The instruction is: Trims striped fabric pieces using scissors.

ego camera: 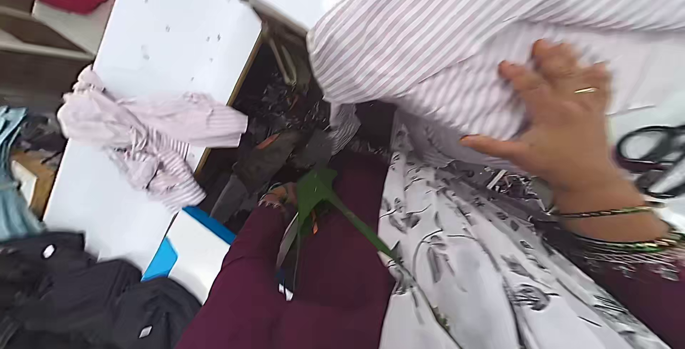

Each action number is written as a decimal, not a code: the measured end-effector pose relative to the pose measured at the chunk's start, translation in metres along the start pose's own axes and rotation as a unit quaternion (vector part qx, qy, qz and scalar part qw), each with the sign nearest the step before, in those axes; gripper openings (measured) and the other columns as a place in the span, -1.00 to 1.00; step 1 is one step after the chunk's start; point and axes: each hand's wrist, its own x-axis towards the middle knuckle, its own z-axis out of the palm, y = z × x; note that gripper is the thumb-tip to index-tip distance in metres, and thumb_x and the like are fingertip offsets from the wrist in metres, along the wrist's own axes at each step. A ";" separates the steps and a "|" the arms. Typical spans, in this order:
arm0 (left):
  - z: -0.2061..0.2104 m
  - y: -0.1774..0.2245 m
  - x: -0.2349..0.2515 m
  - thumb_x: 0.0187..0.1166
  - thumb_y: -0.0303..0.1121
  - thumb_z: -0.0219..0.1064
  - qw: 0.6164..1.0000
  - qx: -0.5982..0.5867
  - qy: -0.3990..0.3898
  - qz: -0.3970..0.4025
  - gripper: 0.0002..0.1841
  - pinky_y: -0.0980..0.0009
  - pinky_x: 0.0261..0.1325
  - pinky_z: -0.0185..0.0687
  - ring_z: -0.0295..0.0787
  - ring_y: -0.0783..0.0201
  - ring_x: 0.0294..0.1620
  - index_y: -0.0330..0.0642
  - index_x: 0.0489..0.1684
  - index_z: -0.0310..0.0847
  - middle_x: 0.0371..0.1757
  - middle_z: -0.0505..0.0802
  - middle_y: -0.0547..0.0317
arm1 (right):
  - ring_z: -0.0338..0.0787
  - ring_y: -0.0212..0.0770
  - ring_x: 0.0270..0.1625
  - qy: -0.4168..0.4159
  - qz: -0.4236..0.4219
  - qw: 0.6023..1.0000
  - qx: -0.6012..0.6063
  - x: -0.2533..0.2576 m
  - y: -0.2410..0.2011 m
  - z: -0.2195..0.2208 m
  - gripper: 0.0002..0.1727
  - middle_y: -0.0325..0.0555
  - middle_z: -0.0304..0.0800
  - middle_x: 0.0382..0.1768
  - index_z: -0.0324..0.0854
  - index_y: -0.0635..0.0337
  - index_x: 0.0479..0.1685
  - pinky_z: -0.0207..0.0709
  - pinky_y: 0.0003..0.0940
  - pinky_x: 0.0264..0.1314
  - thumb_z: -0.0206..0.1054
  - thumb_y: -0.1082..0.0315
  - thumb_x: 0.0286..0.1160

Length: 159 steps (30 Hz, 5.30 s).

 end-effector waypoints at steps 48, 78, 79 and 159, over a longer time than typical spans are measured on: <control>-0.204 0.333 -0.160 0.57 0.48 -0.02 0.681 0.460 0.282 0.495 -0.01 -0.42 0.78 -0.67 -0.47 -0.18 0.96 0.07 0.95 -0.08 0.96 -0.10 0.00 | 0.82 0.09 0.23 0.222 0.385 0.886 0.130 0.015 0.036 -0.090 -0.69 0.25 0.82 0.15 0.71 0.40 0.21 0.60 0.02 0.38 0.21 0.41 0.68; -0.171 0.352 -0.164 0.17 0.69 0.19 0.685 0.450 0.304 0.486 0.41 -0.35 0.81 -0.57 -0.49 -0.24 0.95 -0.23 0.93 -0.23 0.95 -0.22 -0.19 | 0.49 -0.63 -0.52 -0.142 0.427 0.734 0.508 -0.195 -0.069 -0.049 0.13 -0.52 0.49 -0.50 0.38 0.02 0.00 0.42 -0.64 -0.42 0.36 -0.81 -0.37; -0.172 0.354 -0.163 0.15 0.68 0.22 0.683 0.444 0.307 0.491 0.42 -0.35 0.81 -0.56 -0.46 -0.24 0.95 -0.25 0.93 -0.20 0.95 -0.19 -0.20 | 0.47 -0.64 -0.52 -0.167 0.425 0.738 0.496 -0.196 -0.068 -0.056 0.13 -0.52 0.47 -0.50 0.38 0.04 -0.01 0.40 -0.65 -0.42 0.34 -0.81 -0.36; -0.178 0.368 -0.168 0.16 0.59 0.36 0.731 0.405 0.296 0.463 0.44 -0.35 0.80 -0.54 -0.35 -0.17 0.95 -0.29 0.92 -0.29 0.94 -0.12 -0.18 | 0.43 -0.56 -0.68 -0.120 0.463 0.744 0.466 -0.085 -0.063 -0.057 -0.30 -0.45 0.39 -0.62 0.33 0.09 -0.13 0.38 -0.62 -0.56 0.42 -0.37 0.26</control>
